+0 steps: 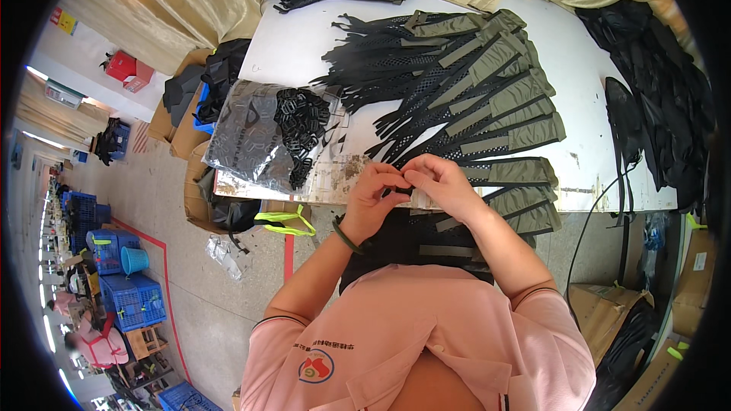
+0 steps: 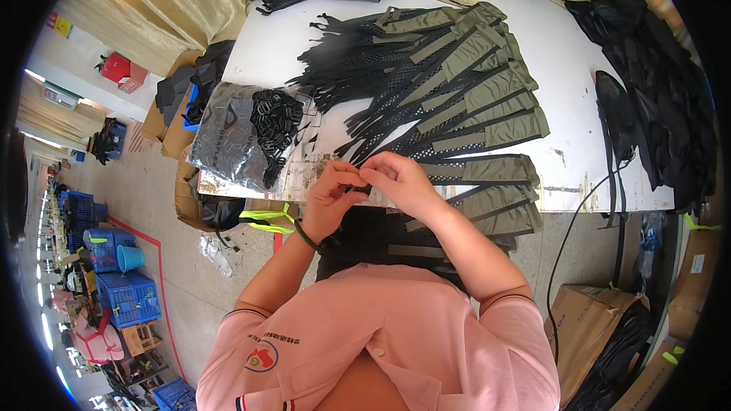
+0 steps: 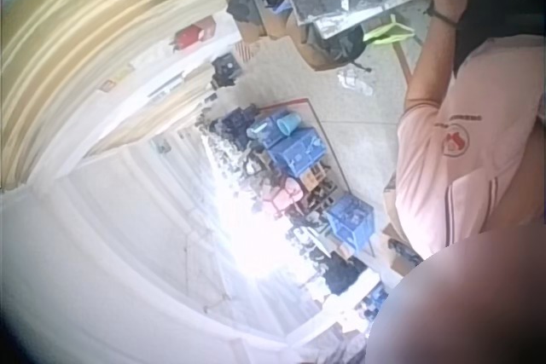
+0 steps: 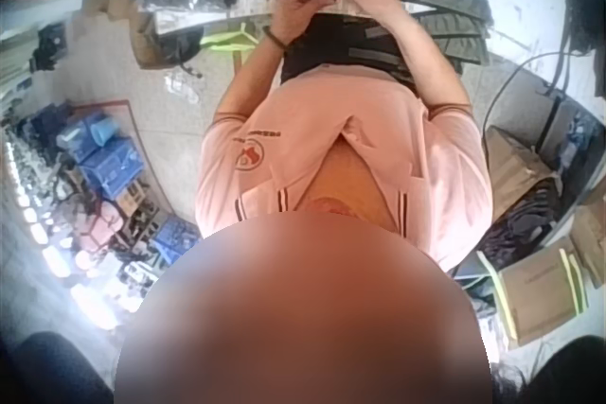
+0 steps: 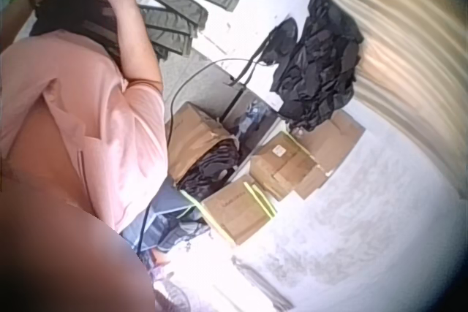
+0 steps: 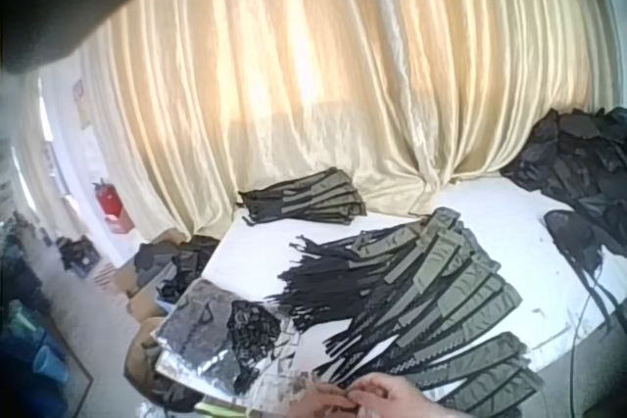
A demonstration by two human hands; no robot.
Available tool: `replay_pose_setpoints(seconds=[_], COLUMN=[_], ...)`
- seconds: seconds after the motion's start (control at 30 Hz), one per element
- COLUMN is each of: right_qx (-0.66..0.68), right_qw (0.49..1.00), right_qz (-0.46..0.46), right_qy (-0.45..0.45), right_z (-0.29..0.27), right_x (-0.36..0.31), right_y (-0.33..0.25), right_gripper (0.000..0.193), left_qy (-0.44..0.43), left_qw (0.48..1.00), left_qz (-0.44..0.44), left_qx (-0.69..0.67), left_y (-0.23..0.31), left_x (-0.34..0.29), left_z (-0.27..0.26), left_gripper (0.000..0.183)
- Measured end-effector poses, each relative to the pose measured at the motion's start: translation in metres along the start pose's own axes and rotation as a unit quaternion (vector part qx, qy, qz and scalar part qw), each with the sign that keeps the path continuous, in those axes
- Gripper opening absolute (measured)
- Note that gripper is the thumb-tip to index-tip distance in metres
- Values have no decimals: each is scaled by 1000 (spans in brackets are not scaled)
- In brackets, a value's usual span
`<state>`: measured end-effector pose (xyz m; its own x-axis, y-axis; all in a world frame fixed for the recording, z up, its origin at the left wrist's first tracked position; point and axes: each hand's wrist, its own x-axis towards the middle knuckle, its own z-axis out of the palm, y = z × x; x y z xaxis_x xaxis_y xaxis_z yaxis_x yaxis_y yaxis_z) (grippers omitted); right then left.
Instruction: Sorting and bundling black mesh straps at a manufacturing workstation.
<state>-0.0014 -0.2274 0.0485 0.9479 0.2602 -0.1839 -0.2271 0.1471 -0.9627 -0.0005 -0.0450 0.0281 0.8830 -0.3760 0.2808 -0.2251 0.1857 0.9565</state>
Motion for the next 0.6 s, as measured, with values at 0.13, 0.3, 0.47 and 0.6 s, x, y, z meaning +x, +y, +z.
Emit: replay_pose_setpoints(seconds=[0.13, 0.3, 0.47, 0.6], right_qx=[-161, -217, -266, -190], right_qw=[987, 974, 957, 981], right_qz=[-24, -64, -116, -1], right_qy=[5, 1, -10, -35], right_z=[2, 3, 1, -15], right_x=[-4, -10, -13, -10], right_y=[-18, -18, -20, -25], right_gripper=[14, 12, 10, 10], left_qy=[-18, -16, -64, -81], left_qw=[995, 994, 995, 968], left_qz=[-28, -36, -41, -194], left_qx=[97, 97, 70, -139], left_y=[0, 2, 3, 6], left_x=[-4, -3, -5, -27], left_z=[-1, -2, -2, 1], left_gripper=[25, 26, 21, 15])
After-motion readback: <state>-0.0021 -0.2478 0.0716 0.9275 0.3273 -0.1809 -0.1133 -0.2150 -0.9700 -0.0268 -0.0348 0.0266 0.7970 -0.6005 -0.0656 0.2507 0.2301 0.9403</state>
